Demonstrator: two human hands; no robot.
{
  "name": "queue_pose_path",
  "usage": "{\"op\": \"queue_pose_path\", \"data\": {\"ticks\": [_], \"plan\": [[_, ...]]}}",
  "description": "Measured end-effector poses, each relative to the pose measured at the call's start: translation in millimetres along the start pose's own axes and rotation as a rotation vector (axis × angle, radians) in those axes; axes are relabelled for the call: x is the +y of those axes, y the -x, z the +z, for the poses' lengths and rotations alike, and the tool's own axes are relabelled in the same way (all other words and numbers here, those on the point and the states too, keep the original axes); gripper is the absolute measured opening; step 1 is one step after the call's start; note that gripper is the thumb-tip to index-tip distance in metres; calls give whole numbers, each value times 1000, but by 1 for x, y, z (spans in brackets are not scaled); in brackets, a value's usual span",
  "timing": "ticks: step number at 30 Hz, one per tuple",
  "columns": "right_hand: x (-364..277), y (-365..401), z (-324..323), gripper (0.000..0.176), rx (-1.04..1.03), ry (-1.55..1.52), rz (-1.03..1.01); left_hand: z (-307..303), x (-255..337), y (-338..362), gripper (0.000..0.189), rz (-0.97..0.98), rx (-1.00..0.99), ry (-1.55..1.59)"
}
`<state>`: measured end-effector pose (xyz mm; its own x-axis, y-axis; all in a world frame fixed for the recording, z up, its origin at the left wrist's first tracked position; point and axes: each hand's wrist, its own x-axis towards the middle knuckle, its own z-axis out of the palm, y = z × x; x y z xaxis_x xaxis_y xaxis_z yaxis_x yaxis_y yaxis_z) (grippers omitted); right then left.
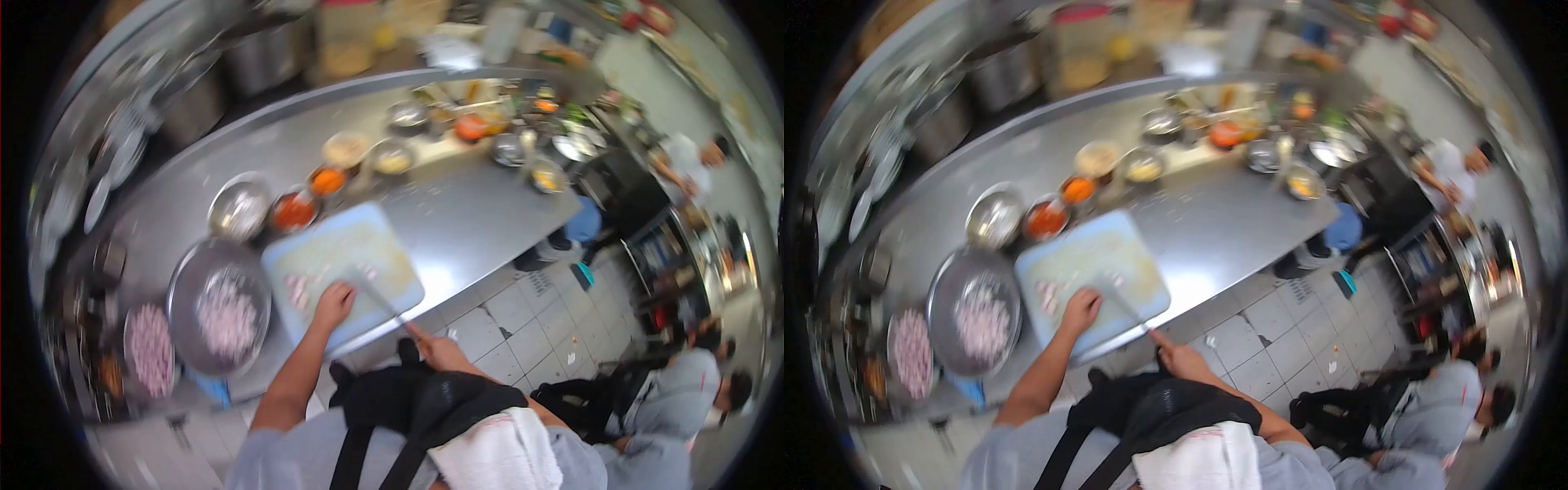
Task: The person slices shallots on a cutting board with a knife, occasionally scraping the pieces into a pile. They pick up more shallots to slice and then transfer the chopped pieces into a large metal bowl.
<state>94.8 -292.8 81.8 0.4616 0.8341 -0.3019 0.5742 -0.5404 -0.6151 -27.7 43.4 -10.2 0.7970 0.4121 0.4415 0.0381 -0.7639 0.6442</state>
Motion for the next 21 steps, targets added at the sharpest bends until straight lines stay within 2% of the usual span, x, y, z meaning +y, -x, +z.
{"op": "queue_pose_path", "data": {"ticks": [1,2,4,8,13,21], "plan": [[7,-2,14,67,33,35,32,0,-1,3,7,11,18,0],[4,2,17,67,-43,39,-5,-5,4,1,8,61,68,29],[-7,3,0,66,70,34,-75,-7,0,2,8,32,36,12],[-10,9,-7,67,64,47,-94,-9,-3,-2,9,14,53,49],[-17,18,-16,67,13,63,-63,-10,-1,-3,10,79,57,11],[-16,19,-17,69,-37,72,-12,-8,-3,-1,11,62,72,6]]}}
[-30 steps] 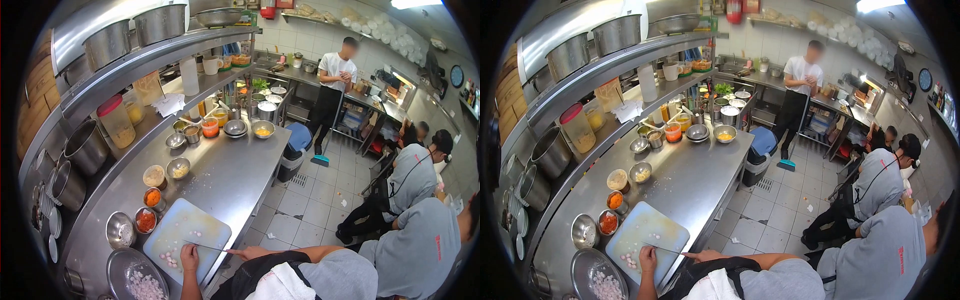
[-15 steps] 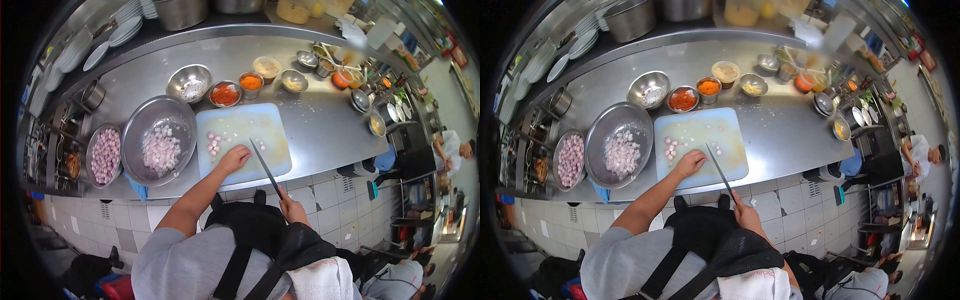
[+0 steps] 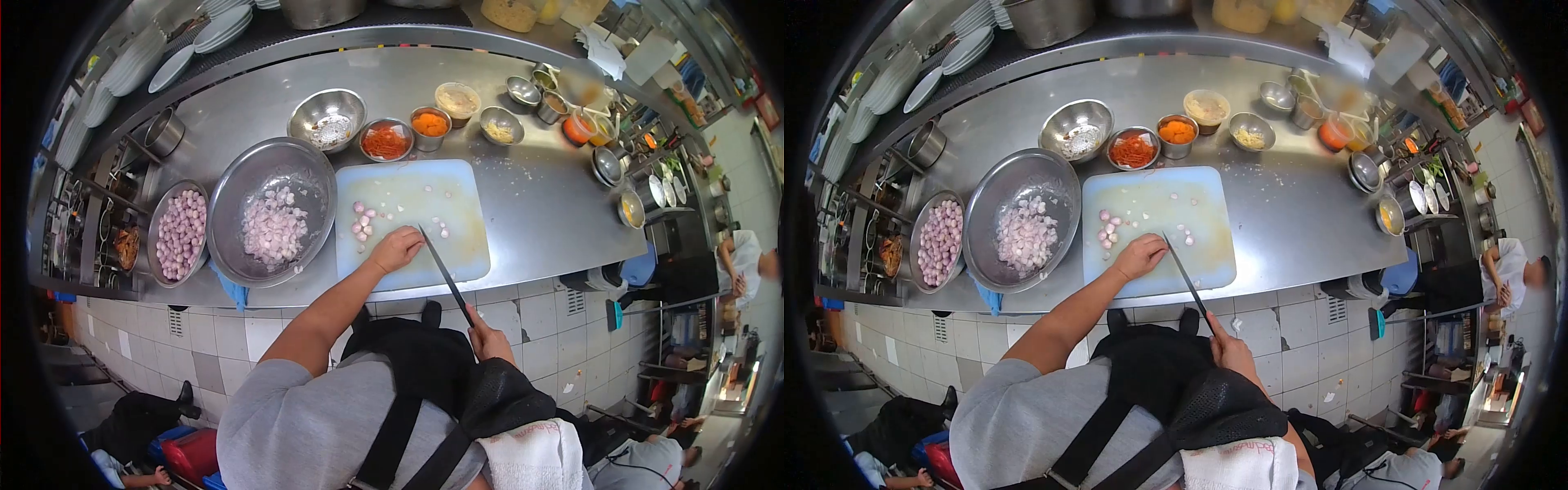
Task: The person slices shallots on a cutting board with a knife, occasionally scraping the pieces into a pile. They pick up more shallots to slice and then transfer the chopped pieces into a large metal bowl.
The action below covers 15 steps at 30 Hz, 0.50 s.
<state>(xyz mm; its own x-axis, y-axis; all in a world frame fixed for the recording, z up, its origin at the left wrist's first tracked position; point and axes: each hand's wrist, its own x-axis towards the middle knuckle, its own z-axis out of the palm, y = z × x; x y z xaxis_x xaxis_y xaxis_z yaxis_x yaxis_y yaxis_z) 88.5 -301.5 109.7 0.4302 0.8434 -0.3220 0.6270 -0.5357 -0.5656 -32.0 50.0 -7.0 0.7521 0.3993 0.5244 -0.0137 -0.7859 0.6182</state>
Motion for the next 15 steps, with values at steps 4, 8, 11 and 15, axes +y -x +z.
{"op": "queue_pose_path", "data": {"ticks": [4,8,11,15], "plan": [[13,-24,20,64,37,-93,-66,-2,2,-1,7,-19,-16,10],[8,-42,15,63,38,-153,-71,-3,3,0,8,-5,-18,-16],[-12,-37,-4,61,47,-201,63,-11,1,0,9,-72,-79,-6],[1,-29,0,62,17,-290,24,-68,7,-21,15,-251,90,-336]]}}
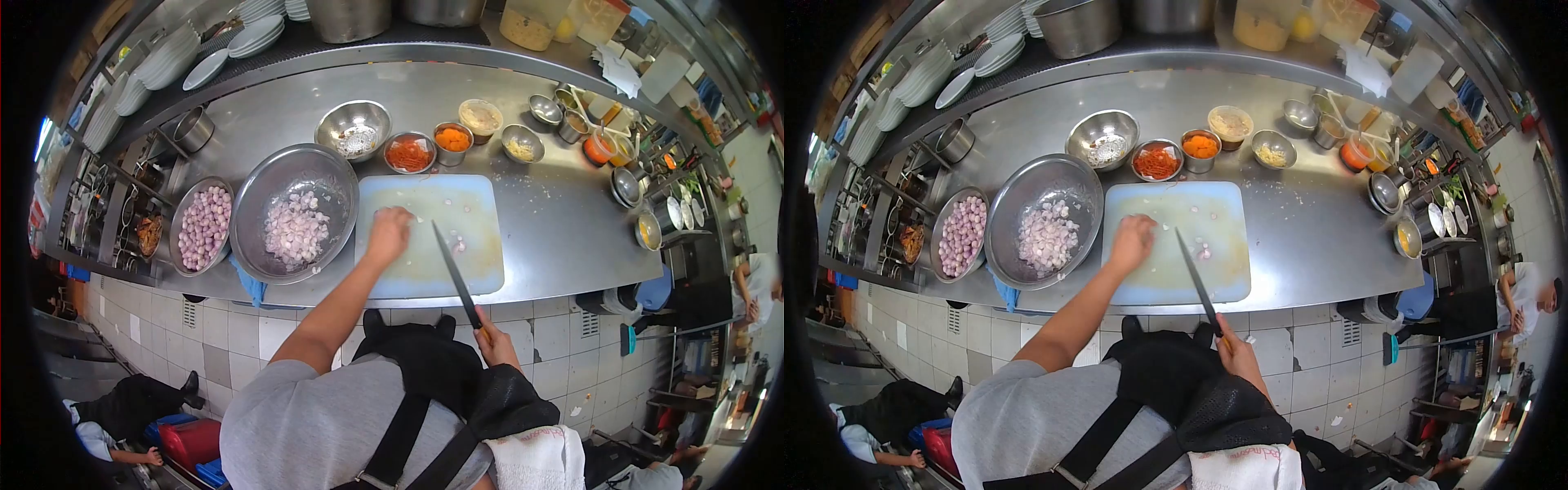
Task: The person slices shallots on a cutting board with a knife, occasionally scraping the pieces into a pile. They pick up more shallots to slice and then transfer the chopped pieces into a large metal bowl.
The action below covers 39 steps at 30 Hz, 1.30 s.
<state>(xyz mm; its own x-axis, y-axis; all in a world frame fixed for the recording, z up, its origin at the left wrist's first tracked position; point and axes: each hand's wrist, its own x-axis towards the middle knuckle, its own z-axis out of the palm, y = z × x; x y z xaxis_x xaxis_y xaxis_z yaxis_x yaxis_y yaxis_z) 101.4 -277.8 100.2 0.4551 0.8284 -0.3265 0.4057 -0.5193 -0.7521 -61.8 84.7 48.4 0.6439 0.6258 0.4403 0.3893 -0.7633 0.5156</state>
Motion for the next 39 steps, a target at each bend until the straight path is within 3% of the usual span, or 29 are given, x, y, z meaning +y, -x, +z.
{"op": "queue_pose_path", "data": {"ticks": [1,2,4,6,8,11,13,14,16,20,24,27,29,32,39], "plan": [[1,2,0,62,-66,-27,-5,-15,-4,-7,18,-115,-3,-187],[3,4,0,62,-133,-52,-10,-20,-11,-12,18,-112,-3,-188],[18,-5,9,61,-149,-30,-52,-24,-24,-19,21,-206,-343,-451],[23,-11,10,61,-161,-17,-95,-20,-29,-22,22,-176,-395,-522],[16,-22,1,61,-230,-91,-14,-15,-33,-26,23,-137,-450,-594],[13,-30,-6,60,-155,-65,-11,-17,-20,-27,22,-123,-422,-509],[23,-33,0,59,-110,-64,-50,-23,6,-27,21,-68,-273,-120],[27,-33,3,61,-97,-67,-78,-19,17,-22,21,-56,-286,-121],[27,-29,9,62,-73,-79,-93,-5,35,-7,29,-82,-332,286],[30,-27,21,65,-36,-21,-113,29,35,24,37,78,-328,314],[29,-27,23,65,-21,75,-122,31,39,40,37,83,-301,290],[22,-24,20,64,-33,124,-105,30,42,44,27,78,-228,305],[18,-23,21,64,-31,172,-101,34,39,45,16,-25,-226,350],[11,-17,20,65,-29,277,-93,36,37,45,9,46,-141,386],[-18,14,6,68,-56,417,-74,28,28,29,11,93,-297,336]]}}
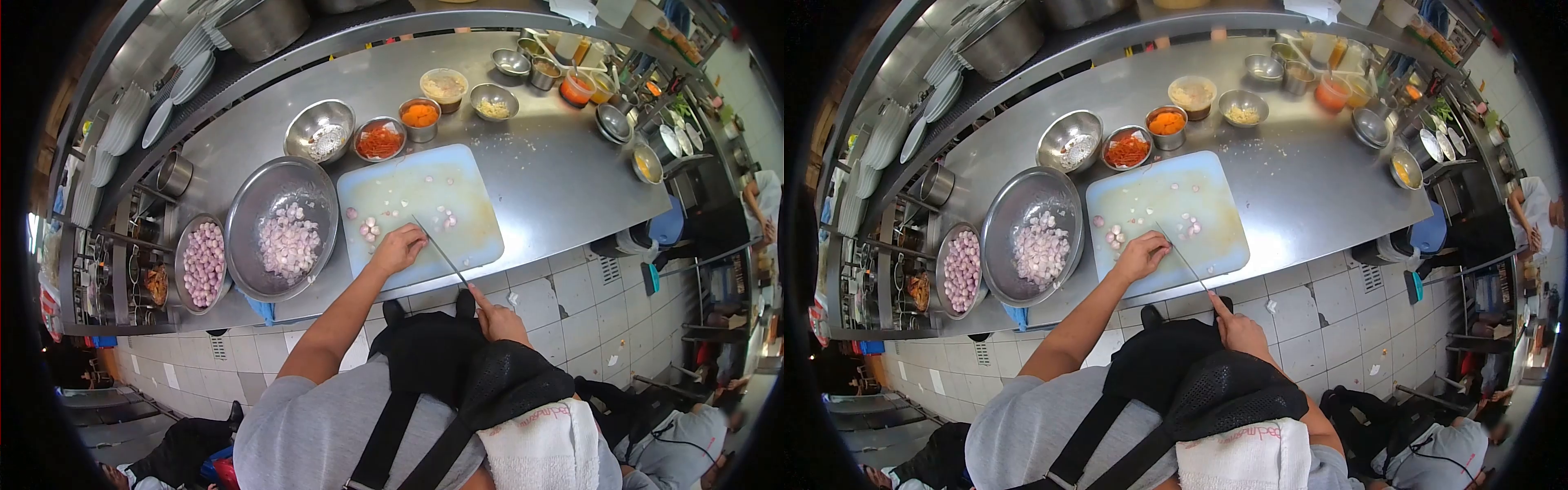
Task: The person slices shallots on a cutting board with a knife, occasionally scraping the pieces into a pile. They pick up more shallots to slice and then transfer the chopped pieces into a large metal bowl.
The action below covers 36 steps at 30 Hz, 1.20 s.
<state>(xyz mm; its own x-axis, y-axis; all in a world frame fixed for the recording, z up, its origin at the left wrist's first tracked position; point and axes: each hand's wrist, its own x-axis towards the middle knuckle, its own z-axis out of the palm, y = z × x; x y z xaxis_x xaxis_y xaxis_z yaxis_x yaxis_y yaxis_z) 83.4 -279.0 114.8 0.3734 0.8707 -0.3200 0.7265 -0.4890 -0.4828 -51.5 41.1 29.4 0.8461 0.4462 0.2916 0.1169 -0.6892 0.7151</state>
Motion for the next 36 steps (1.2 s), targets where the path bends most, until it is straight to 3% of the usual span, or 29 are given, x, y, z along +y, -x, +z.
{"op": "queue_pose_path", "data": {"ticks": [8,19,24,30,32,36], "plan": [[11,-13,34,66,48,-41,-18,0,-1,-1,11,4,-19,-10],[7,-12,21,66,33,-57,-34,1,-3,2,10,2,-19,9],[22,-23,27,64,22,-282,-27,0,1,0,12,16,-6,13],[29,-28,24,61,57,-328,6,-9,12,-9,17,20,-98,-52],[29,-23,31,62,68,-336,-5,-5,4,-12,26,-72,-162,-117],[16,-20,23,65,32,-230,35,-1,3,-16,19,-233,-239,-179]]}}
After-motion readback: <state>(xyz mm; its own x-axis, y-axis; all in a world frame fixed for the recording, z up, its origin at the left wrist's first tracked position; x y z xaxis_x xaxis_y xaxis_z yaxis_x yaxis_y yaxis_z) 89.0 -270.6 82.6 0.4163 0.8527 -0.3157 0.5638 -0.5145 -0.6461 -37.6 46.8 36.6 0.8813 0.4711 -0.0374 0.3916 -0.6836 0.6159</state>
